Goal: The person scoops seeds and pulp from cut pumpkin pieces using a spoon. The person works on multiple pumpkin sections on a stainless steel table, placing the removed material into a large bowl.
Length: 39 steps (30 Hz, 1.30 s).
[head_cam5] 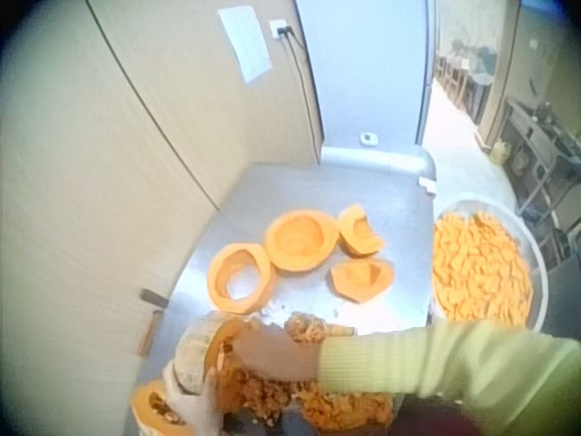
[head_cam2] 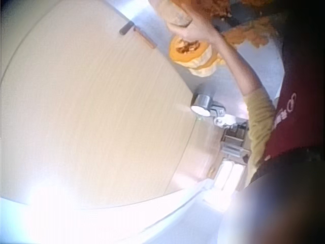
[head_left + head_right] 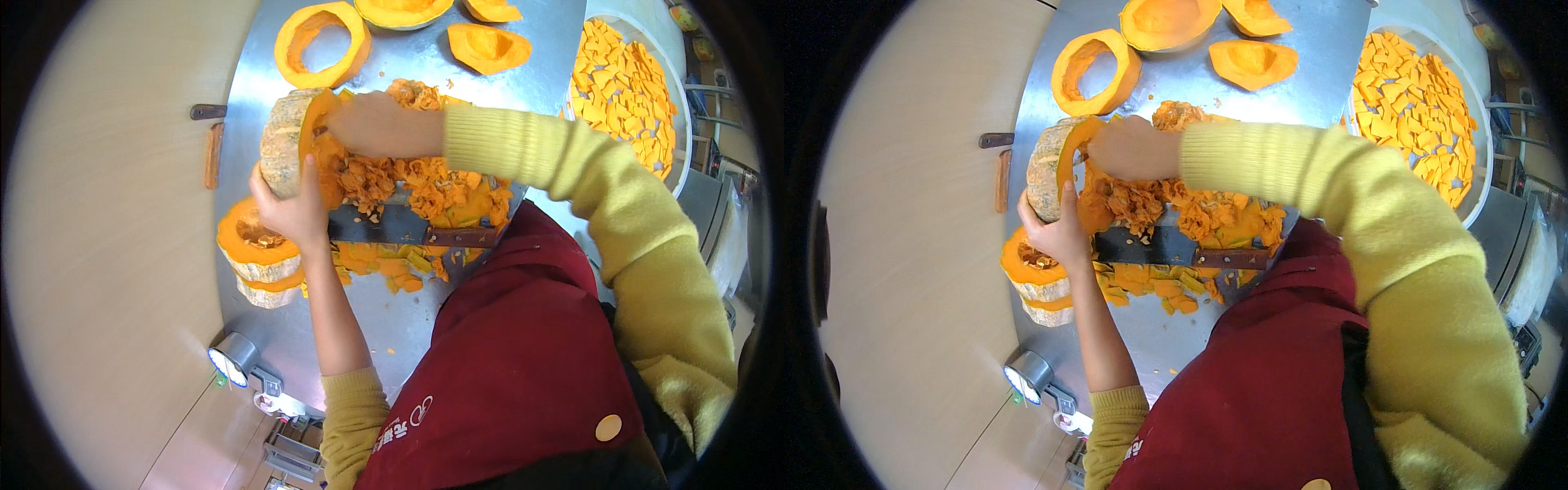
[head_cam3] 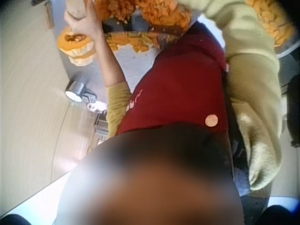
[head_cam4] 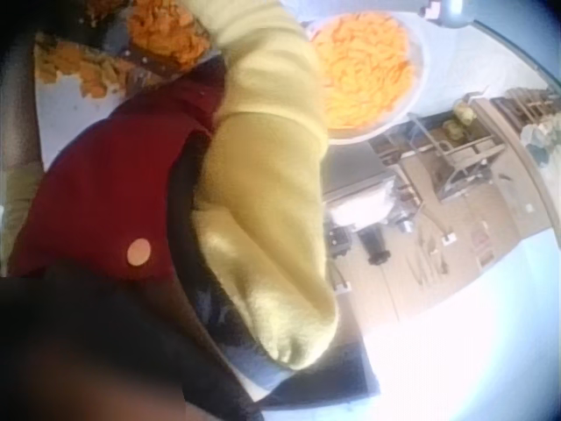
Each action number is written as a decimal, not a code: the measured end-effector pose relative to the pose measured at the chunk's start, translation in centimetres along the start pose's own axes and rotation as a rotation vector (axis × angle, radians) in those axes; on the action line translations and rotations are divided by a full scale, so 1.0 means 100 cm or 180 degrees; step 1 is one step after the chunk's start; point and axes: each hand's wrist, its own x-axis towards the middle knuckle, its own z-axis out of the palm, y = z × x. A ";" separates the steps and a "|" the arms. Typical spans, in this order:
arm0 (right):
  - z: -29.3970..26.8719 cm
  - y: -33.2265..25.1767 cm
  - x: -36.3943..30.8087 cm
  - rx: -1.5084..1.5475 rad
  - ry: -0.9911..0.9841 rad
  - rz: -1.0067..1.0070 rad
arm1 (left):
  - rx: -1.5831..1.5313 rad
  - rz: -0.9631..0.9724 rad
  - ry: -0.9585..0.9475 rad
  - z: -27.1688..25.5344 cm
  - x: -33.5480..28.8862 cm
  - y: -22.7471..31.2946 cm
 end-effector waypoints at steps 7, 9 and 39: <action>0.043 -0.024 -0.007 0.0464 -0.0527 0.0800 | 0.0417 0.0341 0.0215 0.005 0.000 0.006; 0.044 -0.026 -0.008 0.0586 -0.0707 0.0957 | 0.0410 0.0393 0.0292 0.008 0.001 0.008; 0.017 -0.024 -0.002 0.1771 -0.1837 0.0298 | 0.0219 0.0238 0.0441 0.004 -0.010 0.004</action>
